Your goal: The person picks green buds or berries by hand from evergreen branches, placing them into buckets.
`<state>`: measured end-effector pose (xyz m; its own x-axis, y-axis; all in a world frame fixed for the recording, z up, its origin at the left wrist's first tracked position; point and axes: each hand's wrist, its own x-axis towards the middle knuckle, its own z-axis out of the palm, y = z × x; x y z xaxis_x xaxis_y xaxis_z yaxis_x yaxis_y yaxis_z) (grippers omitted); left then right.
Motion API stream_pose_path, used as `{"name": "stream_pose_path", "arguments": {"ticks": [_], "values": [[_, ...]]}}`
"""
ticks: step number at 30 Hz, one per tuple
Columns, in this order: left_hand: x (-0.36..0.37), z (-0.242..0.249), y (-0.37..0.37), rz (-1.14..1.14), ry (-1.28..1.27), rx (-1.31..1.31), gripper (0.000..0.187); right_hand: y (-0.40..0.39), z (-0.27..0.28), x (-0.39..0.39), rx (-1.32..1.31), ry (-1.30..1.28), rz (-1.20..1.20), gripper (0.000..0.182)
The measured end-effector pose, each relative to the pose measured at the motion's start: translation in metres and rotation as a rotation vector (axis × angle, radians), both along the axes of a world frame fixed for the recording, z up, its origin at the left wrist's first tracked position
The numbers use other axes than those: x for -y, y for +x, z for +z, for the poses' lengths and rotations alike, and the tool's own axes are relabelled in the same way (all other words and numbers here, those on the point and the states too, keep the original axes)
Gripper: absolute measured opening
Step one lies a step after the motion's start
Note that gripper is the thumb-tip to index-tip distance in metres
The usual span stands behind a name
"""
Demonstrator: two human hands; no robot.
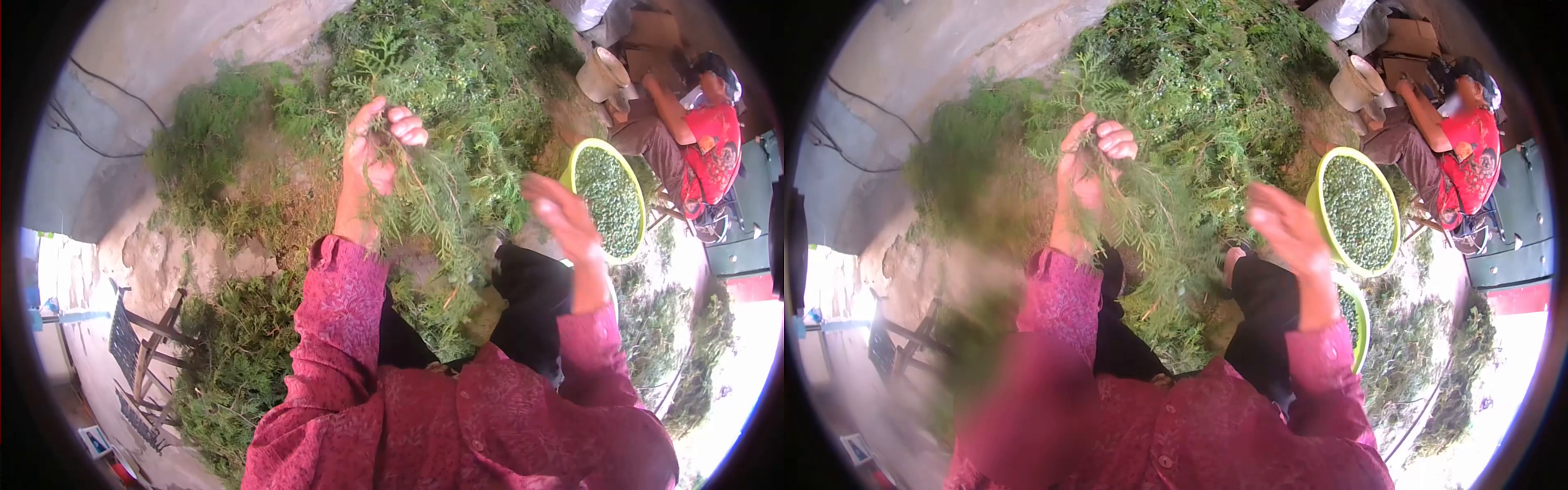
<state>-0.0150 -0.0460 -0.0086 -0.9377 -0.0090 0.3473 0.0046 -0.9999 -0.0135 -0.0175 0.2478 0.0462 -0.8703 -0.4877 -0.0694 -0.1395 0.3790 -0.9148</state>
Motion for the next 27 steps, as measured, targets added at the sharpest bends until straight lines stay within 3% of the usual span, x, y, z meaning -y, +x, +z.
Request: {"name": "stream_pose_path", "arguments": {"ticks": [1,2,4,5,7,8,9,10,11,14,16,18,19,22,23,24,26,27], "values": [[-0.005,0.017,0.004,-0.04,-0.018,0.159,0.014,-0.006,-0.006,0.022,0.032,-0.029,0.105,0.06],[-0.008,0.026,0.005,-0.077,-0.036,0.318,0.02,-0.009,-0.011,0.044,0.063,-0.059,0.212,0.063],[-0.012,0.027,0.003,-0.096,-0.065,0.276,0.022,-0.009,-0.01,0.082,0.003,0.036,0.314,0.057],[-0.017,0.032,0.004,0.001,-0.106,0.349,0.022,-0.011,-0.016,0.093,0.016,0.024,0.314,0.057],[-0.011,0.017,-0.002,0.036,-0.177,0.274,0.033,-0.01,-0.027,0.109,0.467,-0.29,0.478,0.045],[-0.011,0.01,-0.001,0.036,-0.188,0.292,0.033,-0.008,-0.025,0.108,0.483,-0.304,0.478,0.045],[-0.011,0.012,-0.002,0.101,-0.369,0.367,0.041,-0.008,-0.009,0.109,0.582,-0.202,0.294,0.039],[-0.012,0.015,-0.004,0.166,-0.551,0.436,0.051,-0.016,-0.024,0.107,0.62,-0.269,0.228,0.035],[-0.018,0.018,0.0,0.173,-0.558,0.514,0.073,-0.023,-0.038,0.106,0.654,-0.339,0.162,0.031],[-0.032,0.008,0.004,0.056,-0.747,0.641,0.082,-0.039,-0.047,0.104,0.685,-0.635,0.028,0.024],[-0.045,0.012,0.014,0.051,-0.778,0.591,0.085,-0.049,-0.053,0.104,0.602,-0.629,-0.088,0.016],[-0.044,0.014,0.014,-0.013,-0.767,0.584,0.085,-0.066,-0.06,0.099,0.031,-0.141,0.044,0.015],[-0.036,0.009,0.011,-0.124,-0.616,0.549,0.083,-0.069,-0.057,0.096,0.033,-0.117,0.098,0.018],[-0.041,0.0,0.01,-0.043,-0.834,0.556,0.078,-0.066,-0.049,0.103,0.078,0.008,0.117,0.018],[-0.037,-0.018,0.009,-0.043,-0.751,0.582,0.066,-0.058,-0.04,0.107,0.129,-0.043,0.097,0.015],[-0.041,-0.018,0.006,-0.049,-0.759,0.586,0.066,-0.06,-0.048,0.109,0.134,-0.05,0.091,0.015],[-0.055,-0.018,0.003,0.177,-1.073,0.645,0.057,-0.066,-0.067,0.114,-0.232,-0.044,0.269,0.015],[-0.055,-0.018,0.001,0.23,-1.06,0.604,0.047,-0.065,-0.063,0.118,-0.287,-0.014,0.275,0.017]]}}
